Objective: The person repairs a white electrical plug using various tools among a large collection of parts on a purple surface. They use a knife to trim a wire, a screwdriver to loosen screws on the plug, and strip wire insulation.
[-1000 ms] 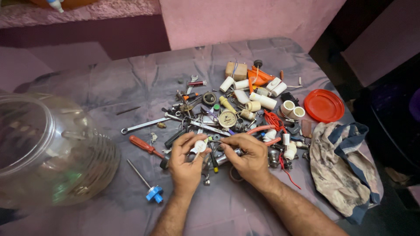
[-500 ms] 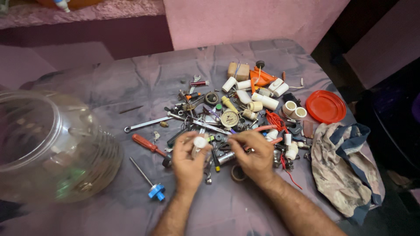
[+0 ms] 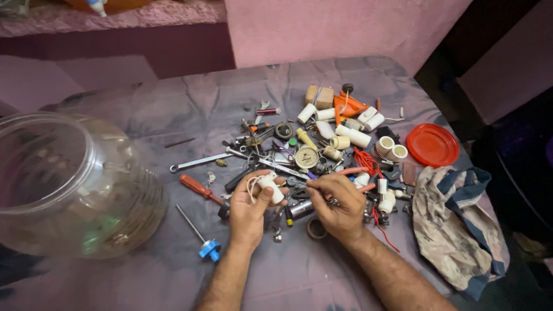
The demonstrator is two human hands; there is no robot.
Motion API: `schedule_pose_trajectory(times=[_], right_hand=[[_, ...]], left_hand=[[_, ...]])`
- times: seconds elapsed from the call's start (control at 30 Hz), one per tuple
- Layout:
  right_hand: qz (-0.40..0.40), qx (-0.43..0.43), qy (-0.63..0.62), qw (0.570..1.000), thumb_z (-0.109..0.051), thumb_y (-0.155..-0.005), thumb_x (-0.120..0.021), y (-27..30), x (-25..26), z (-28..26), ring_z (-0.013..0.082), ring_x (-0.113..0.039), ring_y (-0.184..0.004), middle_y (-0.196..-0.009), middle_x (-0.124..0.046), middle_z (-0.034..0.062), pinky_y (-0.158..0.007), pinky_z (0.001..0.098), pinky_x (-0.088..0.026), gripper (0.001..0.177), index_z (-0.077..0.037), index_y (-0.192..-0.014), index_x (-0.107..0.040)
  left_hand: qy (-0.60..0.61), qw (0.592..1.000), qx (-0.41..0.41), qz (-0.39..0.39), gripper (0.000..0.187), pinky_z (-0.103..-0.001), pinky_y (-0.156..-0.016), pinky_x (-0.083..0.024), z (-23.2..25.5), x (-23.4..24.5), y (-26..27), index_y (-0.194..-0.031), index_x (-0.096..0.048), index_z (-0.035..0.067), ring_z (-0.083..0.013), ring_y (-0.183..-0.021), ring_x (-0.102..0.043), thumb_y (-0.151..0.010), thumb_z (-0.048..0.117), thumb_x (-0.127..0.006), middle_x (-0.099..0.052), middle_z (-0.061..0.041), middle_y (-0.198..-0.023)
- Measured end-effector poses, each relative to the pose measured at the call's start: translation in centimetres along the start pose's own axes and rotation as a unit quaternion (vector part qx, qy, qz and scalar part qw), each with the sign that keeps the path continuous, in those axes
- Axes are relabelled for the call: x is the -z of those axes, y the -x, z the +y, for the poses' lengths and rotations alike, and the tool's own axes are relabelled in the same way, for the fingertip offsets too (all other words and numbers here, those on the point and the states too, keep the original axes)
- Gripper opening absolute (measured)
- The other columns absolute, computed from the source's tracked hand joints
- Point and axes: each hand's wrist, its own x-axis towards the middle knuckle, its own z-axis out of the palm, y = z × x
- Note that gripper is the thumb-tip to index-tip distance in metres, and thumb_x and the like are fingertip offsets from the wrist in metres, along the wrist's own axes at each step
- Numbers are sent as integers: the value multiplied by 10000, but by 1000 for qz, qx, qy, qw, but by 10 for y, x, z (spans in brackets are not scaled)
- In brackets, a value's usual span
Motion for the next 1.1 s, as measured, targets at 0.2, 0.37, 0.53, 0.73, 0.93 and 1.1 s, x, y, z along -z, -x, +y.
schedule_pose_trajectory(times=[0.2, 0.37, 0.53, 0.73, 0.93, 1.1], right_hand=[[-13, 42, 16, 999, 0, -823, -804, -3, 2, -6, 181, -695, -795, -899, -700, 83, -687, 282, -555, 188, -26, -1000, -744], [-26, 4, 16, 1000, -28, -833, -807, -2, 0, -4, 168, -687, -703, -868, -706, 69, -616, 271, -538, 143, -32, -965, -753], [-50, 6, 26, 998, -67, -855, -825, 0, -2, 5, 176, -683, -685, -835, -722, 42, -627, 296, -518, 92, -56, -899, -745], [-29, -5, -4, 1000, -37, -824, -820, 2, -6, -1, 206, -717, -777, -905, -731, 88, -687, 306, -568, 156, -23, -957, -739], [-37, 15, -51, 998, -31, -817, -832, 8, -7, 5, 188, -752, -865, -947, -755, 79, -822, 316, -592, 196, -26, -981, -726], [-74, 14, -97, 992, -26, -798, -833, 8, -3, 14, 199, -749, -879, -960, -757, 90, -789, 301, -593, 212, -21, -988, -739]], left_hand=[[-27, 999, -1, -39, 418, -343, -808, -632, -7, -5, 5, -1294, -578, -12, -250, -979, -752, -911, 42, -738, -732, -182, -1110], [-75, 996, -16, -45, 419, -294, -866, -604, -7, -5, 6, -1277, -580, -22, -192, -989, -739, -895, 0, -750, -751, -155, -1087], [-230, 972, -29, -33, 489, -288, -822, -602, -9, -12, 11, -1227, -578, -13, -161, -944, -731, -811, -16, -836, -784, -140, -1077], [-177, 981, -68, -30, 691, -309, -927, -598, -8, -14, 12, -1373, -404, 27, -186, -1052, -726, -822, -25, -818, -767, -177, -1169], [-88, 994, -47, -39, 758, -325, -940, -596, -11, -15, 9, -1452, -325, 51, -198, -1068, -711, -844, -57, -764, -737, -205, -1177], [-109, 992, -36, -54, 761, -304, -927, -581, -13, -14, 13, -1484, -297, 67, -185, -1046, -713, -872, -46, -736, -744, -193, -1158]])
